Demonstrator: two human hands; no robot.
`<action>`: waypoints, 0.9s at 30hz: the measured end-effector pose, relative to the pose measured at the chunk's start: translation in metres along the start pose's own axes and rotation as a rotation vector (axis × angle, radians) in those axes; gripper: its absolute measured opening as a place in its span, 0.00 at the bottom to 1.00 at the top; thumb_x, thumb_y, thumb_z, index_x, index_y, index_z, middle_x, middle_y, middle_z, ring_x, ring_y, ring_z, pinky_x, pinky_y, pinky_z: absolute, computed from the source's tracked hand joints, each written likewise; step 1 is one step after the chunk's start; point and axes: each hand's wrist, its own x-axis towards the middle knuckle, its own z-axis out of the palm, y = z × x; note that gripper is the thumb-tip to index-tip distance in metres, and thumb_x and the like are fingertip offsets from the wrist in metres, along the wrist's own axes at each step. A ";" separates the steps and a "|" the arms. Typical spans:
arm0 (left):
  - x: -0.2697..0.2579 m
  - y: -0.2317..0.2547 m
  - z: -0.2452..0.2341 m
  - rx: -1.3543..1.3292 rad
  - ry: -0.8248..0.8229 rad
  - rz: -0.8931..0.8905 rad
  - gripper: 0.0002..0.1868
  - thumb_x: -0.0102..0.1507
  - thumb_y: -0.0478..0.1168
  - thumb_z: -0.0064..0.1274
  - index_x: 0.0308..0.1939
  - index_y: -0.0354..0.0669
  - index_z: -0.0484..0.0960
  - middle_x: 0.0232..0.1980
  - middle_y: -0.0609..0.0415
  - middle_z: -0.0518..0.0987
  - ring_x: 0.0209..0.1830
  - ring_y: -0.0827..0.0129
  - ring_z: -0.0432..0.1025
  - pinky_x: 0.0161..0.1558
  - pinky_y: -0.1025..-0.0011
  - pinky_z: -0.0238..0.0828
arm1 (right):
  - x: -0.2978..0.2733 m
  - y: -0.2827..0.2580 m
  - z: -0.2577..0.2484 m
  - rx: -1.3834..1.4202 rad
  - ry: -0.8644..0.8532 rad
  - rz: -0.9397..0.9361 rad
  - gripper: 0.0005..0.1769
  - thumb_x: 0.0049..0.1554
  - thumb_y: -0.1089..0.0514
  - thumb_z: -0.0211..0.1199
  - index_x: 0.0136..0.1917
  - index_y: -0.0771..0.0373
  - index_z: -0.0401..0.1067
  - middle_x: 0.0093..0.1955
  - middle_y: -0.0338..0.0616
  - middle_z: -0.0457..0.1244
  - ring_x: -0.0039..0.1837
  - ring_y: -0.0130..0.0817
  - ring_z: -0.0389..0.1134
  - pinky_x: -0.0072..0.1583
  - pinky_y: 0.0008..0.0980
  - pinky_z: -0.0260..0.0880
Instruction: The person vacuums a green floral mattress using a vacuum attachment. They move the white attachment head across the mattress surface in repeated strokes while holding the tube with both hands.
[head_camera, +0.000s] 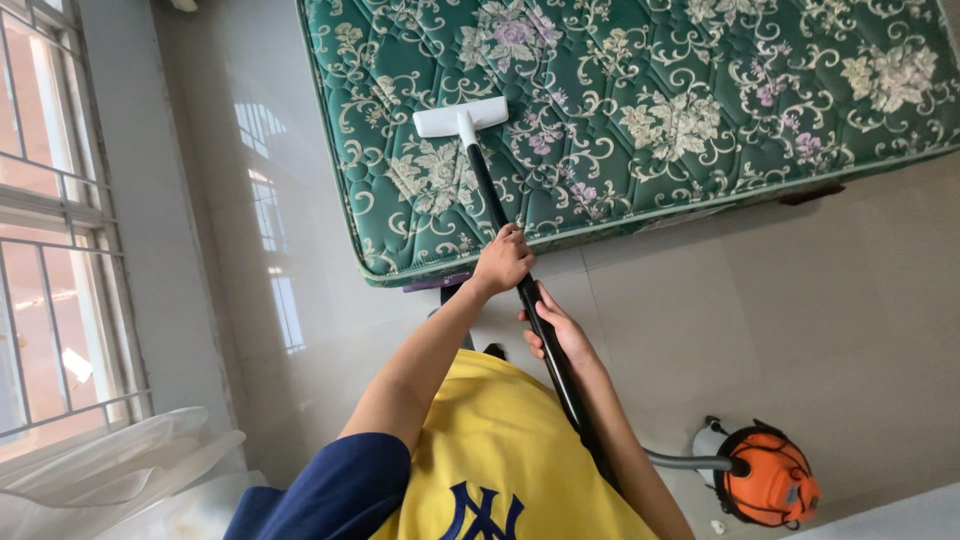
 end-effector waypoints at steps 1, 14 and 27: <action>-0.003 0.002 -0.003 0.064 -0.025 0.041 0.14 0.60 0.44 0.47 0.35 0.45 0.88 0.48 0.50 0.80 0.69 0.48 0.62 0.55 0.53 0.70 | -0.001 0.002 0.000 0.007 -0.002 -0.003 0.39 0.68 0.50 0.47 0.86 0.38 0.34 0.54 0.46 0.59 0.33 0.29 0.59 0.32 0.29 0.62; 0.033 -0.038 -0.027 0.232 0.043 0.228 0.11 0.59 0.43 0.51 0.32 0.45 0.87 0.43 0.55 0.82 0.63 0.51 0.66 0.60 0.61 0.71 | 0.048 -0.026 0.019 0.005 -0.023 -0.004 0.38 0.68 0.50 0.46 0.86 0.38 0.36 0.53 0.46 0.59 0.33 0.30 0.59 0.32 0.29 0.62; 0.114 -0.120 -0.074 0.003 -0.126 0.010 0.13 0.60 0.46 0.51 0.37 0.45 0.89 0.51 0.50 0.79 0.69 0.47 0.59 0.62 0.55 0.67 | 0.150 -0.070 0.054 0.005 0.007 -0.014 0.37 0.68 0.50 0.47 0.85 0.35 0.37 0.54 0.45 0.59 0.34 0.30 0.59 0.32 0.29 0.62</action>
